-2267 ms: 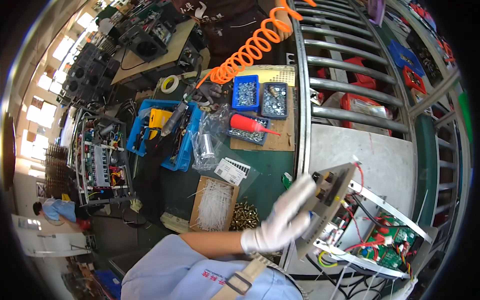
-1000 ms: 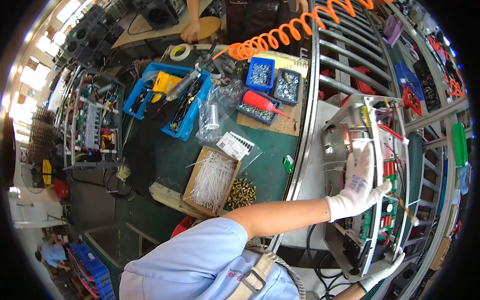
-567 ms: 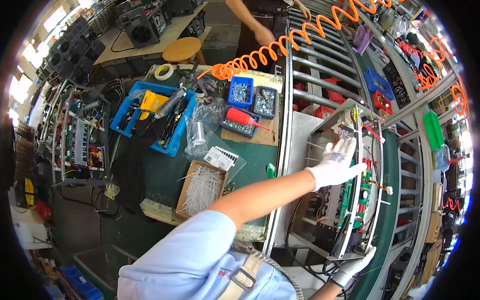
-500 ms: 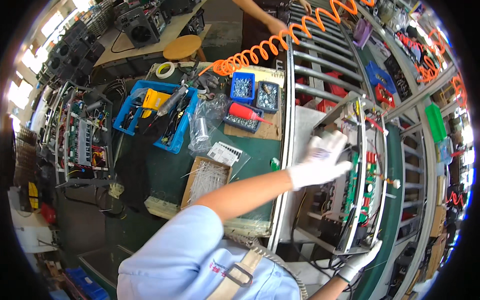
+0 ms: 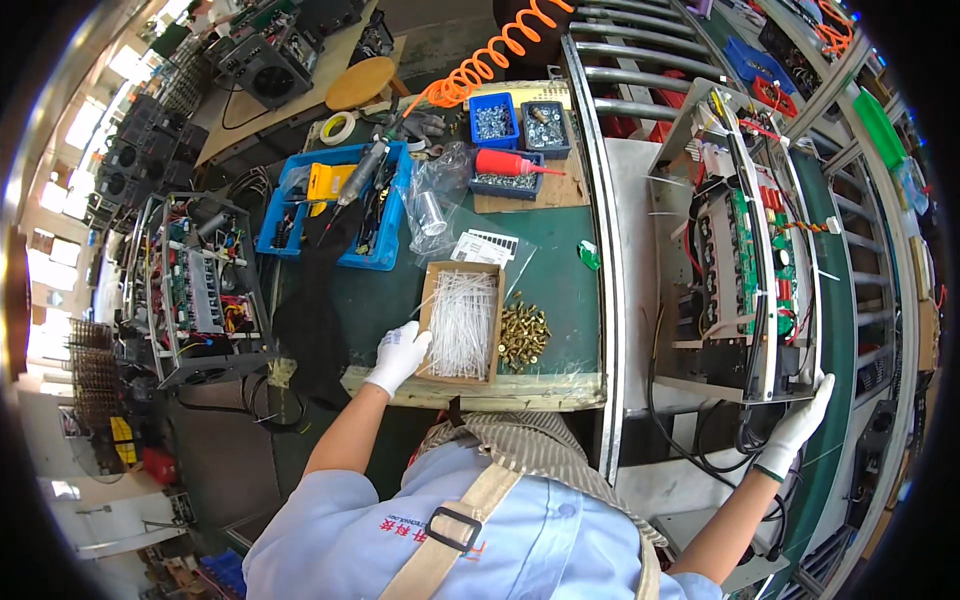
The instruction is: The person assembles an electronic device by inserting wires into a circuit board and securing them with zip ties. They then attach a fan to the device's casing using a screwdriver. The task involves handling wires, zip ties, a circuit board, a fan, and a screwdriver.
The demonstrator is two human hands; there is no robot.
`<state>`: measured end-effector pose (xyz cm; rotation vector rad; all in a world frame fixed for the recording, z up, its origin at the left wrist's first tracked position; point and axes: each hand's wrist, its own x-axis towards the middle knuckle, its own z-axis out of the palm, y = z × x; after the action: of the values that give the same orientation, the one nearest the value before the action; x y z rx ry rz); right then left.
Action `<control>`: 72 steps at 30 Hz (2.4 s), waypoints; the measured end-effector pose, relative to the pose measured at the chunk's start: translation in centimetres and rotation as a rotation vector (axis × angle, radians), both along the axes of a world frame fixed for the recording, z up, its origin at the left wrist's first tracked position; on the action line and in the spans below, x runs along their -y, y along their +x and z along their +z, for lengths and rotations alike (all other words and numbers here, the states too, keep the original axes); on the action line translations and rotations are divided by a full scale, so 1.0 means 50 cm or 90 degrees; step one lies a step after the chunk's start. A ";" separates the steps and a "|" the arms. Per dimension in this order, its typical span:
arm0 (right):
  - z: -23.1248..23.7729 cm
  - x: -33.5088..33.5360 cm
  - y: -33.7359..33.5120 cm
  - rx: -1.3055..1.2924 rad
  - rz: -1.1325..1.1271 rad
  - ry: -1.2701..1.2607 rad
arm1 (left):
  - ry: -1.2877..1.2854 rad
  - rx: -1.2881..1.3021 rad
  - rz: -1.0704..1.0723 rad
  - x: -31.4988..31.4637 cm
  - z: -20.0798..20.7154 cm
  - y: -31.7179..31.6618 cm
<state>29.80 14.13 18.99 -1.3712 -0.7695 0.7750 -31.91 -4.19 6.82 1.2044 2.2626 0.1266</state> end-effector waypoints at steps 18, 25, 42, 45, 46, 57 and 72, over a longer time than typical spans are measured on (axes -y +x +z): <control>0.008 0.011 0.019 -0.084 0.013 -0.037 | 0.307 -0.196 -0.032 -0.148 0.065 -0.134; -0.019 0.137 0.009 0.504 -0.125 0.054 | 0.280 -0.157 0.018 -0.338 -0.043 -0.142; 0.057 0.097 -0.118 0.151 -0.196 0.089 | 0.174 -0.225 -0.219 -0.351 -0.052 -0.084; 0.105 0.093 -0.156 0.177 -0.191 0.184 | 0.112 -0.205 -0.163 -0.355 -0.059 -0.098; 0.124 0.099 -0.181 0.199 -0.175 0.229 | 0.066 -0.217 -0.110 -0.350 -0.063 -0.101; 0.147 0.246 -0.306 0.236 -0.037 0.206 | 0.121 -0.099 0.080 -0.375 -0.150 -0.167; 0.102 0.179 -0.497 0.126 0.346 -0.007 | 0.118 -0.011 0.061 -0.360 -0.122 -0.175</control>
<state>4.95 5.19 24.06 -1.2710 -1.3256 1.0706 -40.65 13.81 0.74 1.1931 2.3664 0.3719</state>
